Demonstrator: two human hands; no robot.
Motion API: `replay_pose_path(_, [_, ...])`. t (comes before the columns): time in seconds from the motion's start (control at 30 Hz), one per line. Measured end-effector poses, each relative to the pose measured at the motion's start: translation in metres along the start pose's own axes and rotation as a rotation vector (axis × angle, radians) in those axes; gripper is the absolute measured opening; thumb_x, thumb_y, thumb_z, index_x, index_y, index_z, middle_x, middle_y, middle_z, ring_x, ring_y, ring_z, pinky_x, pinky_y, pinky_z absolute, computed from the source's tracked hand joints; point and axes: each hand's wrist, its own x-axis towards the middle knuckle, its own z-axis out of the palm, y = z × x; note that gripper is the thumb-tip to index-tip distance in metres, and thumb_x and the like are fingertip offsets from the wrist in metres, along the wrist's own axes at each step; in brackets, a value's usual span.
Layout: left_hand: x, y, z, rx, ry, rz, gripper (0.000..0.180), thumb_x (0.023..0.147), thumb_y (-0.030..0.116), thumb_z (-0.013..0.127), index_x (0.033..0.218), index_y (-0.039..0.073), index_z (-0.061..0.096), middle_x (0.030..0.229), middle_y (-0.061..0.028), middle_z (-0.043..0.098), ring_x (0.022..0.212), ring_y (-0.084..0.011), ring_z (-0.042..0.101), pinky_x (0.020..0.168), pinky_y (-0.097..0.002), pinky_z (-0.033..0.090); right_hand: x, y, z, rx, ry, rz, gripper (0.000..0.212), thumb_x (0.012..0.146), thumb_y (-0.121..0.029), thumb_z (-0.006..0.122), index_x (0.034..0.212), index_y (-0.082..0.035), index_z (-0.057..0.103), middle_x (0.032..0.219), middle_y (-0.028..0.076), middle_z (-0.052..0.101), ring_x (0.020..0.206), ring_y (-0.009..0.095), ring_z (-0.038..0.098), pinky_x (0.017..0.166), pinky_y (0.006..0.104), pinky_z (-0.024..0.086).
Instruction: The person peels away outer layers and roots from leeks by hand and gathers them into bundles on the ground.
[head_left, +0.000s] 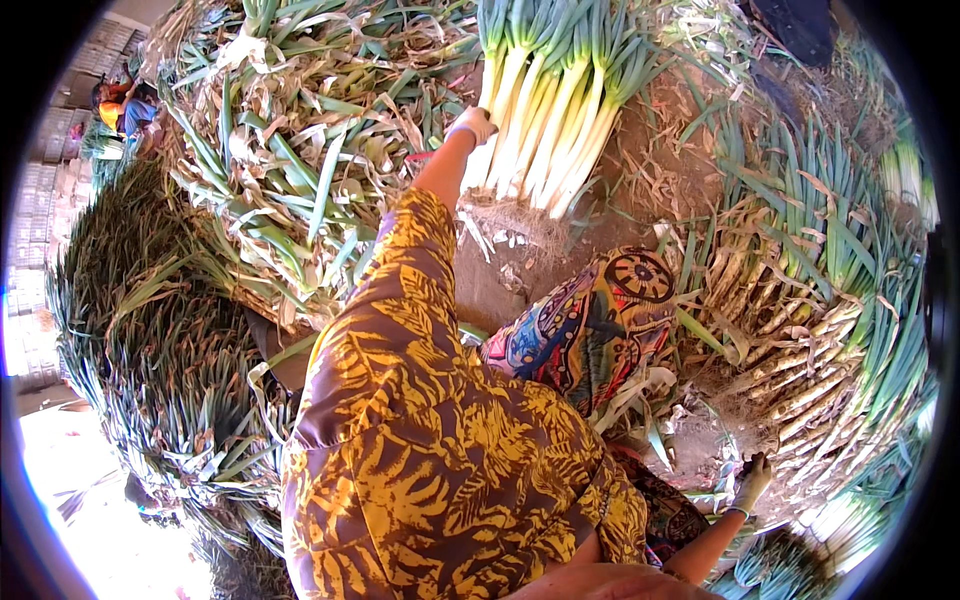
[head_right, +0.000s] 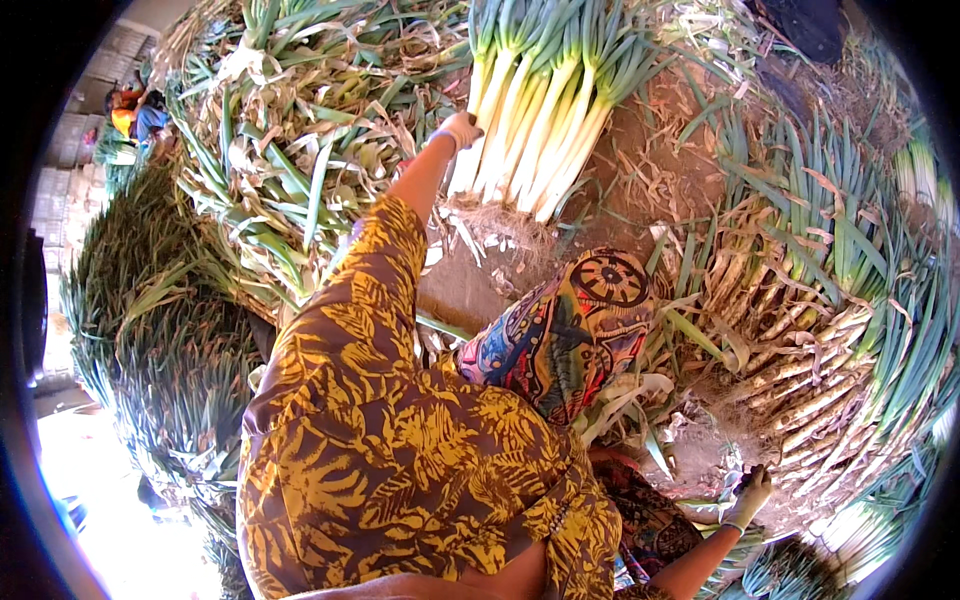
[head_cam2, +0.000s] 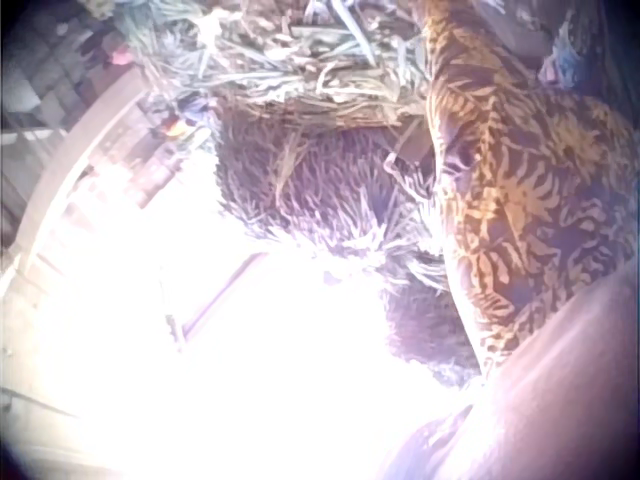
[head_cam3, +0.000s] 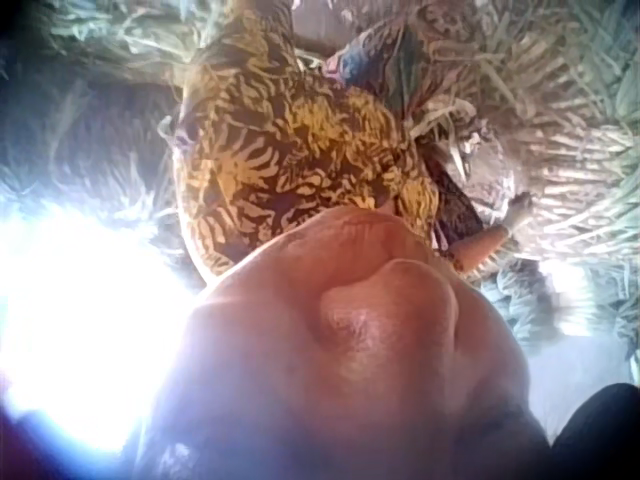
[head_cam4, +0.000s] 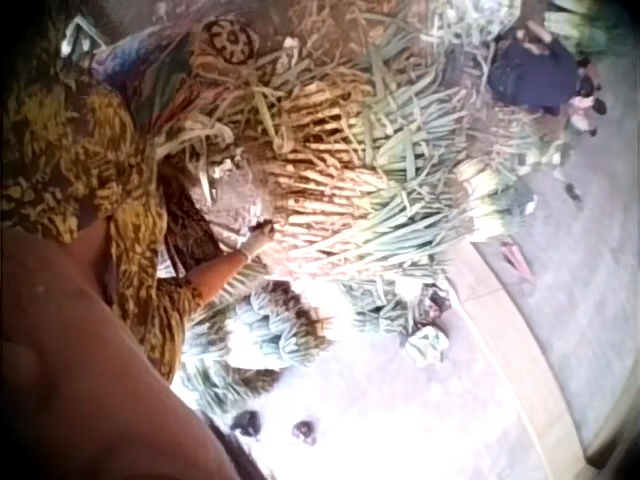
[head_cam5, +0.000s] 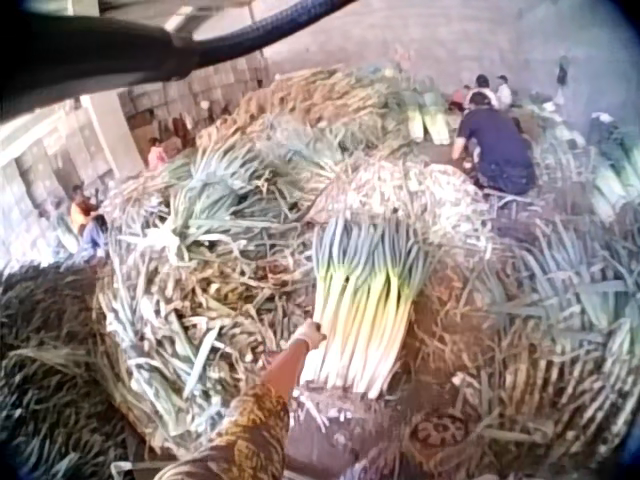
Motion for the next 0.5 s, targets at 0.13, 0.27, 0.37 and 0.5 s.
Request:
replay_pose_path(0.13, [-0.007, 0.011, 0.008, 0.011, 0.109, -0.146, 0.040, 0.081, 0.027, 0.065, 0.112, 0.002, 0.065, 0.115, -0.0228, 0.065, 0.111, -0.0379, 0.062, 0.094, -0.0435, 0.050, 0.008, 0.022, -0.003, -0.075, -0.041, -0.028, 0.028, 0.096, -0.034, 0.058, 0.082, -0.009, 0.058, 0.056, -0.002, 0.048, 0.038, 0.007, 0.036, 0.035, 0.0247, 0.028])
replay_pose_path(0.27, [-0.021, 0.020, -0.003, 0.153, 0.171, -0.079, 0.052, 0.081, 0.035, 0.064, 0.124, 0.006, 0.058, 0.128, -0.0242, 0.057, 0.119, -0.0362, 0.056, 0.100, -0.0439, 0.046, -0.015, 0.005, 0.013, -0.156, -0.192, 0.052, 0.023, 0.092, -0.026, 0.060, 0.100, -0.005, 0.065, 0.070, 0.001, 0.057, 0.046, 0.009, 0.047, 0.039, 0.0257, 0.036])
replay_pose_path(0.37, [-0.022, 0.044, -0.007, 0.087, 0.162, 0.039, 0.058, 0.086, 0.046, 0.059, 0.128, 0.006, 0.056, 0.129, -0.0203, 0.058, 0.117, -0.0363, 0.057, 0.097, -0.0466, 0.047, -0.048, -0.039, 0.032, -0.331, -0.282, -0.029, 0.050, 0.084, -0.010, 0.067, 0.132, -0.006, 0.052, 0.084, 0.008, 0.064, 0.063, 0.017, 0.057, 0.056, 0.0312, 0.047])
replay_pose_path(0.5, [-0.017, 0.130, -0.042, 0.153, 0.390, 0.406, 0.066, 0.083, 0.038, 0.069, 0.136, 0.004, 0.050, 0.125, -0.0216, 0.059, 0.110, -0.0351, 0.059, 0.094, -0.0442, 0.047, -0.007, -0.039, 0.028, -0.315, -0.025, -0.328, 0.055, 0.082, -0.029, 0.069, 0.127, -0.001, 0.058, 0.107, 0.024, 0.065, 0.100, 0.034, 0.062, 0.089, 0.0388, 0.048])
